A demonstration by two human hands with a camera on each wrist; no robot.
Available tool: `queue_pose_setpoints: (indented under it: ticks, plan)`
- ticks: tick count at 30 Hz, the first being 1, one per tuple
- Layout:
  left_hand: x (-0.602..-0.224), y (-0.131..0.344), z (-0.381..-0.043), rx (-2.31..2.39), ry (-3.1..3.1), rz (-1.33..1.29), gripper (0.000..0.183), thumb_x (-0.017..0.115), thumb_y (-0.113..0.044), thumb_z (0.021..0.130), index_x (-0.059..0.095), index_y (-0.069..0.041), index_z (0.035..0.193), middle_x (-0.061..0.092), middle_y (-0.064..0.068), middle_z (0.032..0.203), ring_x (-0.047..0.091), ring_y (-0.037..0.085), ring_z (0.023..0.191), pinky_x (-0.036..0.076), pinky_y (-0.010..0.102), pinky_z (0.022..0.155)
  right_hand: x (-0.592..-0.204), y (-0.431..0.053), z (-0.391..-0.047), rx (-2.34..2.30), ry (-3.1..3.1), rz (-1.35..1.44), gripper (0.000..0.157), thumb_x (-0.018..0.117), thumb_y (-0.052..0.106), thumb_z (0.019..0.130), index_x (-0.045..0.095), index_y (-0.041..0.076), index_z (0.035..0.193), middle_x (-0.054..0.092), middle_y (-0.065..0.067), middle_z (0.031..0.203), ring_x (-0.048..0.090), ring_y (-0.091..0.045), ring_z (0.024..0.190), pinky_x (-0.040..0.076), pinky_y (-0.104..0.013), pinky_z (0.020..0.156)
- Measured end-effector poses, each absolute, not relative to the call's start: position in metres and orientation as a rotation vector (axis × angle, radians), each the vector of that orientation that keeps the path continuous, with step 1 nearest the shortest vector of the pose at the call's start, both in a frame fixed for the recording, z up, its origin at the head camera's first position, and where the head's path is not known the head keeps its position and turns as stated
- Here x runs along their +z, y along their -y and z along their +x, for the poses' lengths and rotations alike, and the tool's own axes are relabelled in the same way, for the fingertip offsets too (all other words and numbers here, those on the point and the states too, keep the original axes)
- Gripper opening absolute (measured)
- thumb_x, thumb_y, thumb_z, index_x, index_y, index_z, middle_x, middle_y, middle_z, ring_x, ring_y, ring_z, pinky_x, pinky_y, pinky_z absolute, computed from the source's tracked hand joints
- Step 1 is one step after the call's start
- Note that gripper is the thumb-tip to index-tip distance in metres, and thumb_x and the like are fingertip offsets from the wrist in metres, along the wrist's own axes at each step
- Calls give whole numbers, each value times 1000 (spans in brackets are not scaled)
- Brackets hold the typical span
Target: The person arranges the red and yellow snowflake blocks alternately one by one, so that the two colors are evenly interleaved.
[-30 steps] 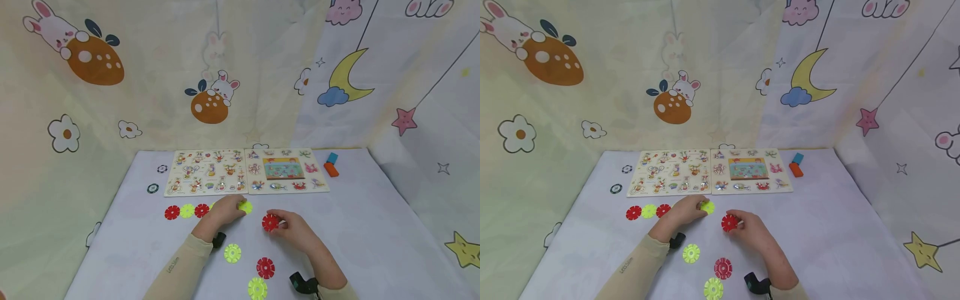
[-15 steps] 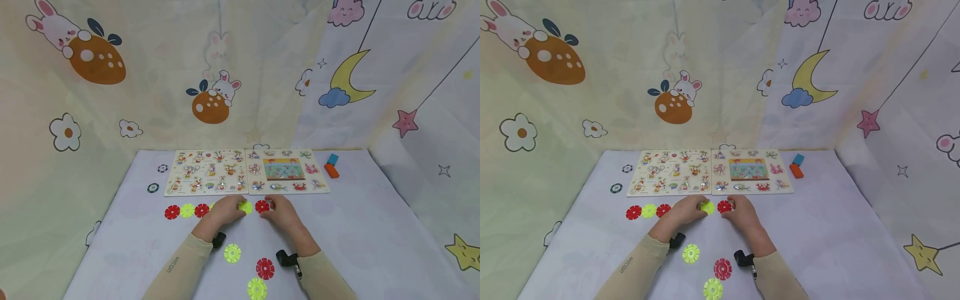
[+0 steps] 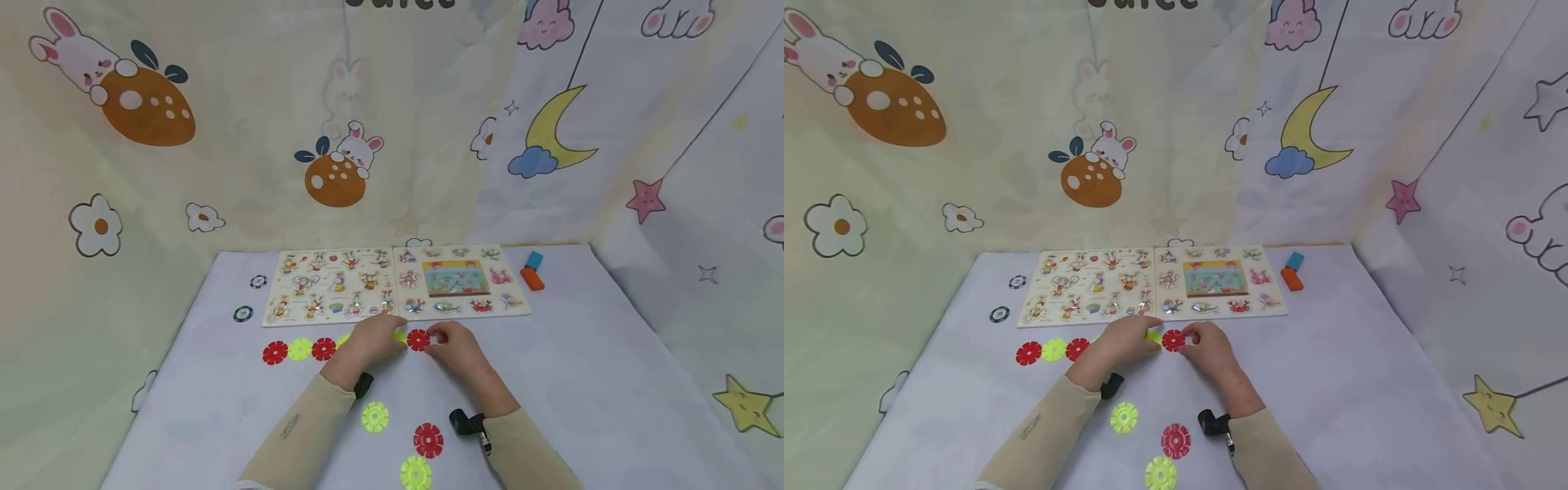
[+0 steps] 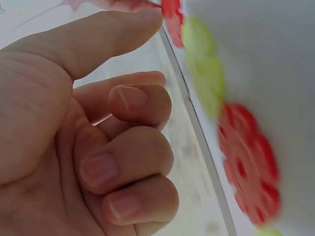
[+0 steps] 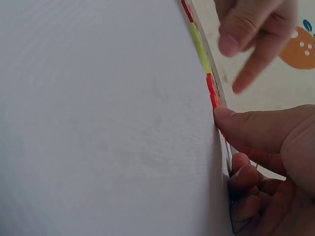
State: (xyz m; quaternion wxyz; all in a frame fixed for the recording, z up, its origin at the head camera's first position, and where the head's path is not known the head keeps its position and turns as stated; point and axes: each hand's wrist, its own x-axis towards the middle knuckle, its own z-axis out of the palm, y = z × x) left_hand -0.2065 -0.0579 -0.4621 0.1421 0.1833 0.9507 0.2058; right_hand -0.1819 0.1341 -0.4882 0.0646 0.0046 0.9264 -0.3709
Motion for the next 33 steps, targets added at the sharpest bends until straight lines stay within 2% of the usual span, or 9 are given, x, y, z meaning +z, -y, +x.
queue_pose_setpoints:
  ticks: [3,10,17,24,29,31,33]
  plan:
    - [-463,50,-212,587,-2726,588,49,73,-32,81,60,-21,128,62,-3,120,57,16,100,46,37,85,-491,-132,-181,-1135,-2797,8,30,78,19,78,67,14,105,52,-2,88,47,-19,81,44,-29,64]
    - [-473,45,-215,673,-2656,567,35,73,-27,82,68,-21,116,64,-7,99,52,12,79,44,28,70,-494,-128,-181,-1122,-2812,-19,29,77,19,79,67,14,106,53,-2,86,48,-18,79,43,-29,64]
    - [-482,46,-213,768,-2634,580,33,73,-27,82,68,-21,114,63,-7,102,53,10,82,45,30,73,-484,-126,-155,-1179,-2754,4,31,76,22,80,65,12,108,53,-1,79,49,-18,70,43,-29,59]
    - [-482,49,-217,831,-2615,617,33,74,-28,81,68,-25,113,63,-8,106,54,11,91,45,35,82,-471,-103,-111,-1150,-2626,-178,19,74,30,80,67,18,93,55,3,71,50,-14,63,42,-27,55]
    - [-479,48,-218,818,-2625,650,34,73,-27,81,67,-25,114,63,-7,109,53,11,92,44,36,84,-474,-76,-88,-962,-2673,-367,40,73,50,76,65,17,95,50,8,66,46,-8,58,39,-26,54]
    - [-478,47,-219,814,-2631,658,35,73,-27,80,67,-24,114,62,-6,108,53,11,91,44,35,83,-474,-65,-82,-872,-2728,-381,47,74,54,72,62,16,95,49,10,69,45,-6,60,39,-26,56]
    - [-478,47,-219,810,-2633,659,35,73,-27,81,66,-24,115,62,-6,109,53,11,91,45,35,82,-473,-56,-80,-797,-2774,-351,47,77,53,70,60,15,92,49,10,73,46,-6,62,40,-27,57]
